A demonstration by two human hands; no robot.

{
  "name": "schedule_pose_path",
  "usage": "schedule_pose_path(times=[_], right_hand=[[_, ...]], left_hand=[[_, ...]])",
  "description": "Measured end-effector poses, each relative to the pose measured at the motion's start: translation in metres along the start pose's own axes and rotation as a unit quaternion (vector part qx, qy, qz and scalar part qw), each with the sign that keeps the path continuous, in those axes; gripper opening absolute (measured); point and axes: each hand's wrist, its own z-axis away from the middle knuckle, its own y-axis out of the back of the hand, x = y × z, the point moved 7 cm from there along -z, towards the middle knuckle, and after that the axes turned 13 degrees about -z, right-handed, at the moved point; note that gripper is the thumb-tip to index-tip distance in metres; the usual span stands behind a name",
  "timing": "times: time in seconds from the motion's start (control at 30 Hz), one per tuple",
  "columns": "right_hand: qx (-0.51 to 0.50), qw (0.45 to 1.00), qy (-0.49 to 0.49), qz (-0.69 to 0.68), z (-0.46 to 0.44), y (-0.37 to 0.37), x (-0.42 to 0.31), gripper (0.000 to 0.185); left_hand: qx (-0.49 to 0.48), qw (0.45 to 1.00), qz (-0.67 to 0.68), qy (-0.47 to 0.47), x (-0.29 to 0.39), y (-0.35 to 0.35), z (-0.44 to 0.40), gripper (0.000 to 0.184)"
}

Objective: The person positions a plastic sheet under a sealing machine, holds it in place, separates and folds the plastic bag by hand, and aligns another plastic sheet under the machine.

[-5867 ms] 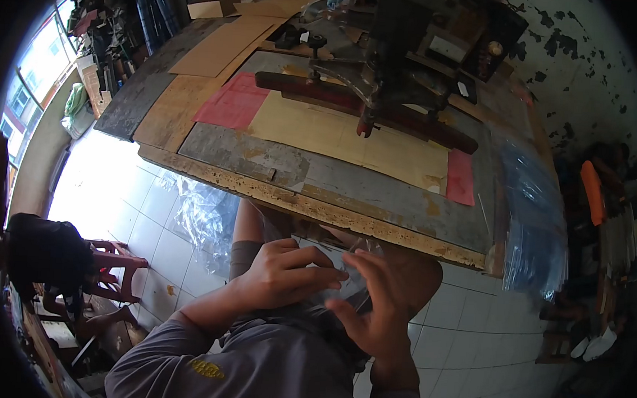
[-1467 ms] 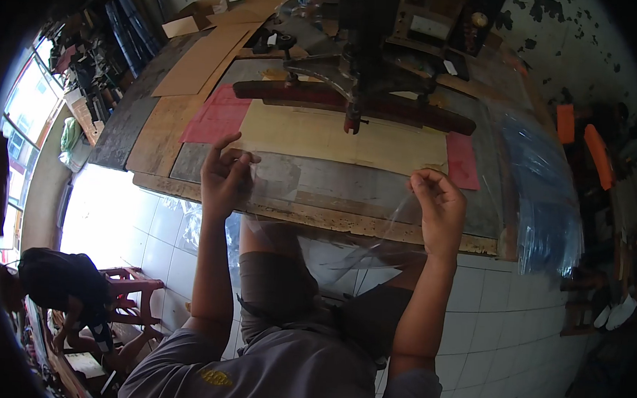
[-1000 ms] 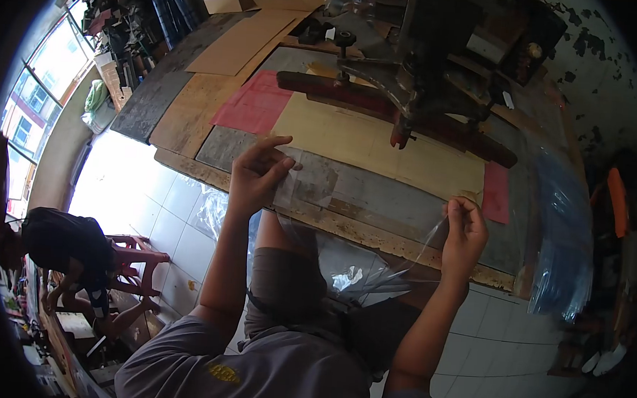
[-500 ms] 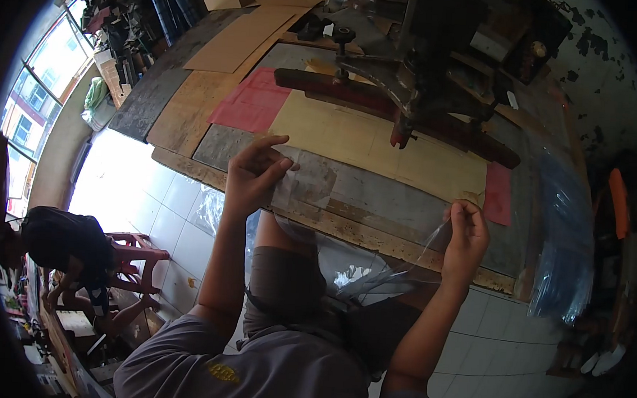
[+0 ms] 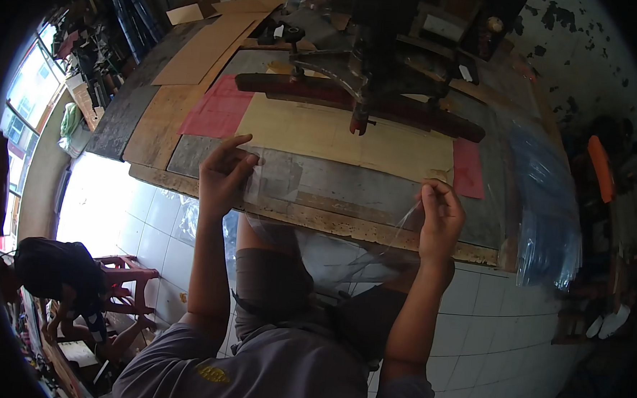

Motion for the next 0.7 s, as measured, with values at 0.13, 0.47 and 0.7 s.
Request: schedule_pose_path(times=[0.13,0.47,0.7], right_hand=[[-0.046,0.999,-0.020,0.008,0.000,-0.005,-0.004,0.016],[-0.104,0.990,-0.047,0.088,0.001,-0.016,-0.039,0.019],[-0.110,0.989,-0.034,0.090,0.003,-0.019,-0.046,0.021]], left_hand=[[0.002,1.000,-0.016,-0.005,-0.001,0.002,0.000,0.044],[0.010,0.999,0.033,-0.029,-0.007,0.008,0.001,0.046],[0.006,0.998,0.048,-0.028,-0.006,0.008,0.001,0.047]])
